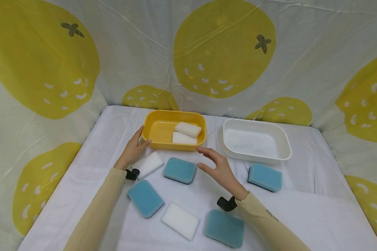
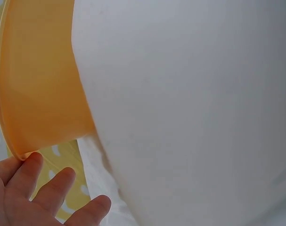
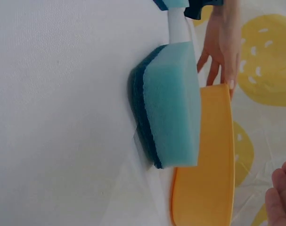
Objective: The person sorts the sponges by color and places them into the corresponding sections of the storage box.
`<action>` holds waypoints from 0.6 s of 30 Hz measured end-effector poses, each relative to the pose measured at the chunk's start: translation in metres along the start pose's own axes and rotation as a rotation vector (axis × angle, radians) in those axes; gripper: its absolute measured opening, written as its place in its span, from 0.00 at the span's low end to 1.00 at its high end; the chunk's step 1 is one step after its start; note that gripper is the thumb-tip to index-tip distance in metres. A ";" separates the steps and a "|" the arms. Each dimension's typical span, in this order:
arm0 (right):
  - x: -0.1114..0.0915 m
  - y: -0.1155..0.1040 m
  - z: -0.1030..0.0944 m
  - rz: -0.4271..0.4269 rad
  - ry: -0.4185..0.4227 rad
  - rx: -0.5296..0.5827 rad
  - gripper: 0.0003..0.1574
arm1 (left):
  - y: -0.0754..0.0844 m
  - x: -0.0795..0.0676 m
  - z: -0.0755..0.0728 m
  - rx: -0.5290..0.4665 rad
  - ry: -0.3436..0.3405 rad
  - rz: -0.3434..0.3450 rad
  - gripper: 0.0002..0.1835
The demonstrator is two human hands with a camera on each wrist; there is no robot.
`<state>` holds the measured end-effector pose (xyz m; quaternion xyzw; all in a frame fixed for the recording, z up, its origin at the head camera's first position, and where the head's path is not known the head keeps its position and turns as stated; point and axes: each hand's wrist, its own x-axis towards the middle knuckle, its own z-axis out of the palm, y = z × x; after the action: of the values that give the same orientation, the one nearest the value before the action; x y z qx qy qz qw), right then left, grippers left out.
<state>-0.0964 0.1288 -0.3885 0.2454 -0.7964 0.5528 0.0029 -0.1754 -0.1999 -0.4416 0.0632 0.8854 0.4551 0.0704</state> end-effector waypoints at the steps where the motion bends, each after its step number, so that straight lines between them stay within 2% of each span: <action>1: -0.001 -0.006 0.000 -0.005 -0.004 0.004 0.28 | 0.000 0.000 0.000 0.000 0.000 0.000 0.42; 7: -0.011 -0.013 0.004 -0.039 -0.019 0.026 0.28 | 0.000 -0.001 0.000 -0.001 0.000 0.000 0.42; 18: -0.026 -0.022 0.009 -0.042 -0.014 0.045 0.29 | 0.000 0.000 0.001 -0.005 0.004 -0.009 0.41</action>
<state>-0.0620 0.1249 -0.3801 0.2660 -0.7784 0.5687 0.0036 -0.1749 -0.1995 -0.4423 0.0582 0.8847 0.4570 0.0707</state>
